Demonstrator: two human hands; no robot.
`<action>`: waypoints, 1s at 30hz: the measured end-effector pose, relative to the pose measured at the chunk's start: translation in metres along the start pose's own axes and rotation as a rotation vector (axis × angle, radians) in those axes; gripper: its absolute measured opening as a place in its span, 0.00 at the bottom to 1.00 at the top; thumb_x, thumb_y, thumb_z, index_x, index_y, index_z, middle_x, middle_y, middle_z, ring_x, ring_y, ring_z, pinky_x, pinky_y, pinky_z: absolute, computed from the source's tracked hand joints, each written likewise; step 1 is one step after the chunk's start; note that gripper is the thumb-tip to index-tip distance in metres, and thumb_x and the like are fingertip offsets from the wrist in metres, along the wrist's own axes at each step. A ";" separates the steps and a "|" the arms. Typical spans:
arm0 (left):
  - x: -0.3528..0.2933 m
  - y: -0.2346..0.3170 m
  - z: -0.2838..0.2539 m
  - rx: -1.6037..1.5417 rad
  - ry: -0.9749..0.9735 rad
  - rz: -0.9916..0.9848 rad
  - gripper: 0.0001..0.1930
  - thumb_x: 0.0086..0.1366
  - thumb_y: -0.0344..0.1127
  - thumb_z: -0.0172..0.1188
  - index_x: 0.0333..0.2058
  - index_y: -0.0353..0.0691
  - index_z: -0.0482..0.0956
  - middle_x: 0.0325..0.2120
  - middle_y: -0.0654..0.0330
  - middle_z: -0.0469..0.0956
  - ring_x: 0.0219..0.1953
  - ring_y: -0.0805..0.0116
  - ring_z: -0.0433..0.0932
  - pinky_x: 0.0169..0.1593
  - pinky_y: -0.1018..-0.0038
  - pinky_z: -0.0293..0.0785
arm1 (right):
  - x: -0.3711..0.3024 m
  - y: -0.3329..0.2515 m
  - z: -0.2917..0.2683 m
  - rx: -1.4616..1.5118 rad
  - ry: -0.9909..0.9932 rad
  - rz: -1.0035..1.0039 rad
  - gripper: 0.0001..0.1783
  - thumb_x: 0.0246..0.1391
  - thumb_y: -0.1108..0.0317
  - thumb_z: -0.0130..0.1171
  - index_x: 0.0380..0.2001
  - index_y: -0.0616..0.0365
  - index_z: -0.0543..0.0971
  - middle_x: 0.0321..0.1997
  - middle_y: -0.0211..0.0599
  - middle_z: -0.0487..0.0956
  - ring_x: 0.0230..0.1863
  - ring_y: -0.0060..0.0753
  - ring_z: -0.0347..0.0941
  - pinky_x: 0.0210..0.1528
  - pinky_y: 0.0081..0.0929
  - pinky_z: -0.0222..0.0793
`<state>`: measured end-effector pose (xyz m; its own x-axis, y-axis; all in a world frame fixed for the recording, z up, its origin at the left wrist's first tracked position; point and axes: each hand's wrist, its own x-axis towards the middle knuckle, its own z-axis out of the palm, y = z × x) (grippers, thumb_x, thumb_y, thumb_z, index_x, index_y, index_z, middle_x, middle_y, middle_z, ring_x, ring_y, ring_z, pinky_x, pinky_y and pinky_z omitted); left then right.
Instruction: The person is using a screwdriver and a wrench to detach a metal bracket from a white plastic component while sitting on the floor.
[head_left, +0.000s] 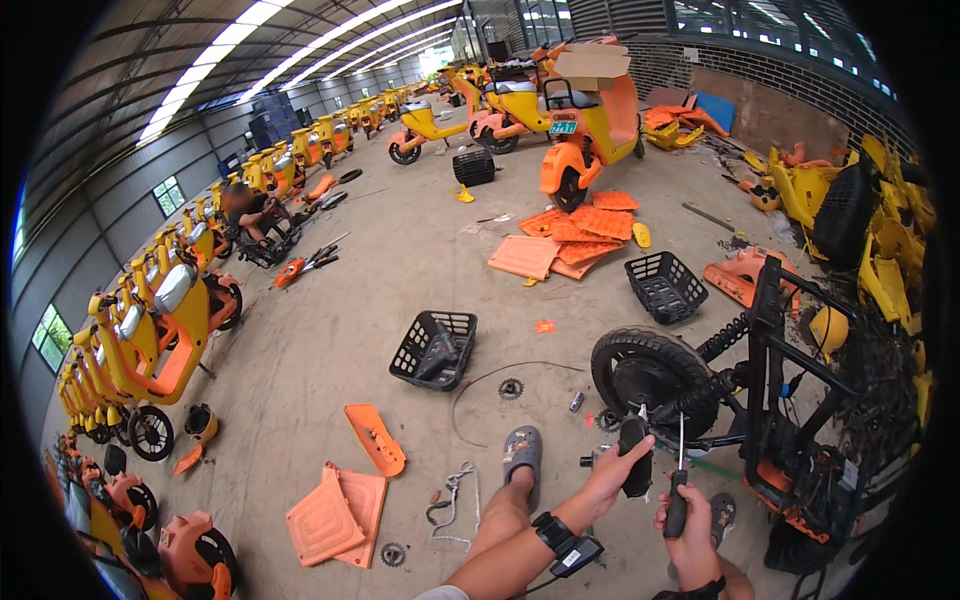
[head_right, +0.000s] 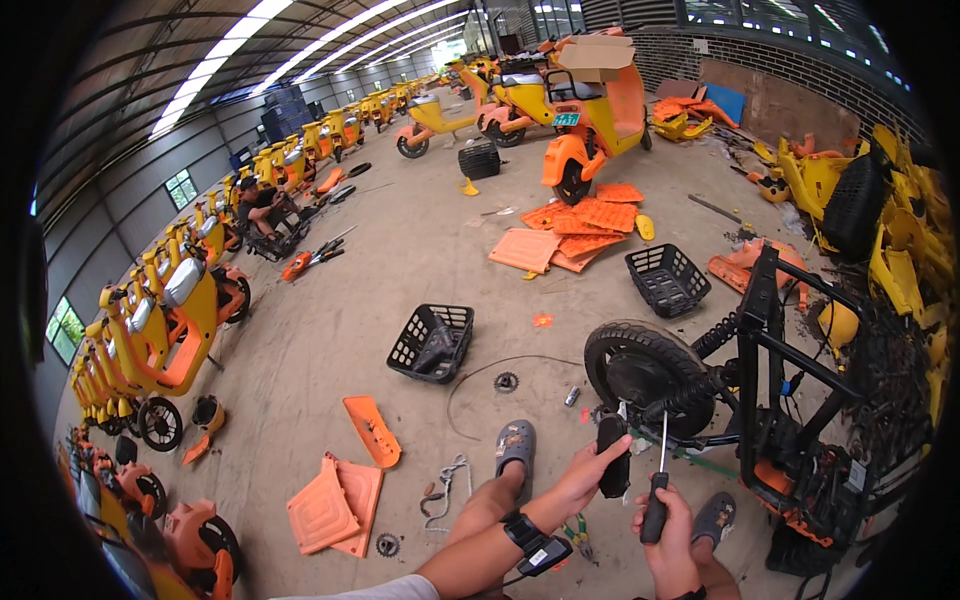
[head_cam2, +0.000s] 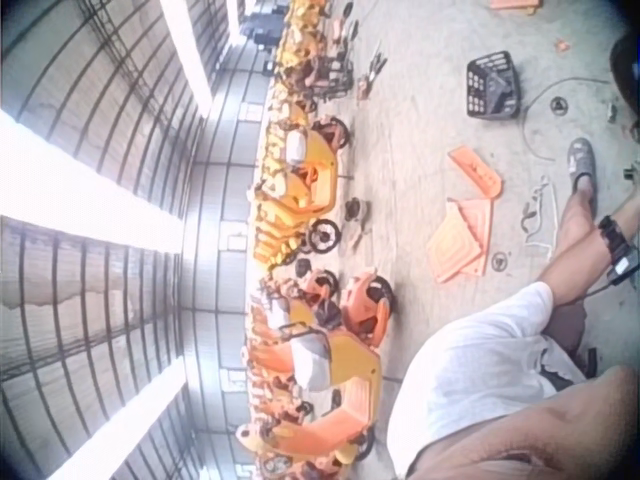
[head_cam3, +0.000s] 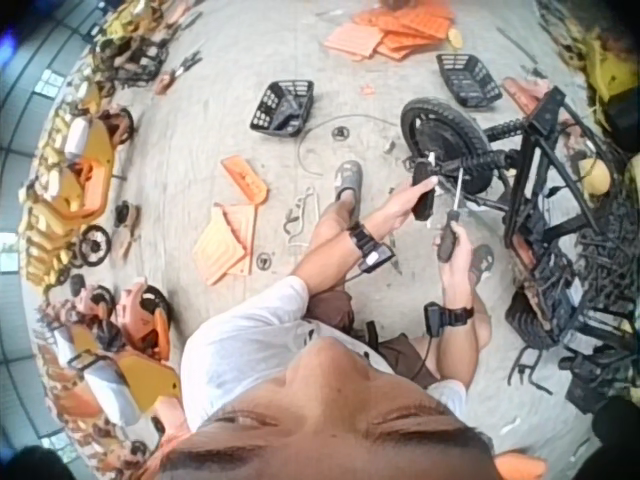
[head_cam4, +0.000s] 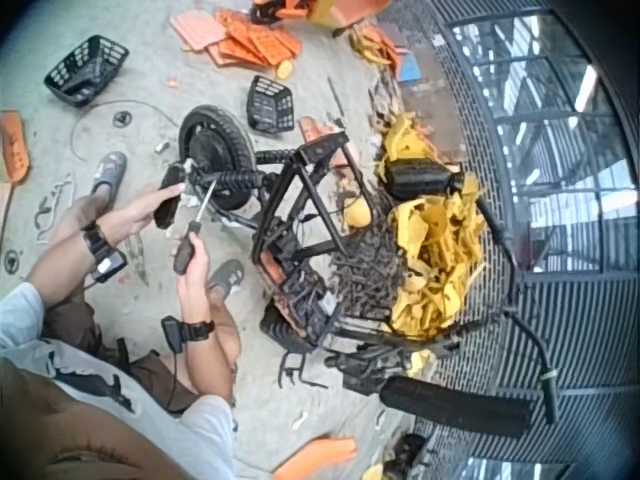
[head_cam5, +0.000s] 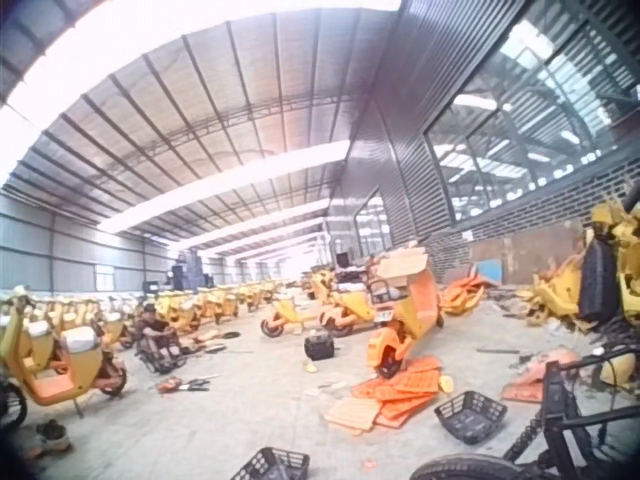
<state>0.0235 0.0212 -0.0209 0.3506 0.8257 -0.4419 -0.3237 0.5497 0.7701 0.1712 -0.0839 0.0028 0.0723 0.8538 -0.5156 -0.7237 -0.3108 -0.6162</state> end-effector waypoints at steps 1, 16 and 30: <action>-0.001 0.001 -0.002 0.003 -0.012 -0.001 0.26 0.58 0.55 0.67 0.43 0.38 0.76 0.32 0.68 0.74 0.34 0.79 0.70 0.38 0.79 0.67 | 0.001 0.001 0.002 -0.007 -0.009 -0.001 0.20 0.58 0.63 0.46 0.52 0.55 0.69 0.30 0.39 0.75 0.20 0.31 0.70 0.22 0.30 0.66; -0.021 0.029 -0.005 0.149 0.025 0.031 0.19 0.58 0.42 0.70 0.41 0.36 0.79 0.32 0.66 0.78 0.33 0.78 0.75 0.35 0.79 0.71 | -0.006 0.008 0.023 -0.185 0.032 -0.133 0.16 0.60 0.67 0.49 0.50 0.61 0.71 0.30 0.42 0.78 0.20 0.27 0.72 0.20 0.23 0.67; -0.022 0.024 0.009 0.280 0.080 0.130 0.18 0.54 0.36 0.72 0.39 0.32 0.77 0.30 0.63 0.79 0.29 0.76 0.76 0.33 0.78 0.73 | -0.021 0.002 0.017 -0.325 -0.036 -0.211 0.18 0.61 0.67 0.52 0.52 0.62 0.71 0.34 0.38 0.80 0.23 0.21 0.72 0.23 0.20 0.67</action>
<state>0.0156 0.0149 0.0114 0.2484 0.9004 -0.3573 -0.1027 0.3912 0.9145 0.1567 -0.0951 0.0225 0.1679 0.9255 -0.3394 -0.4394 -0.2380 -0.8662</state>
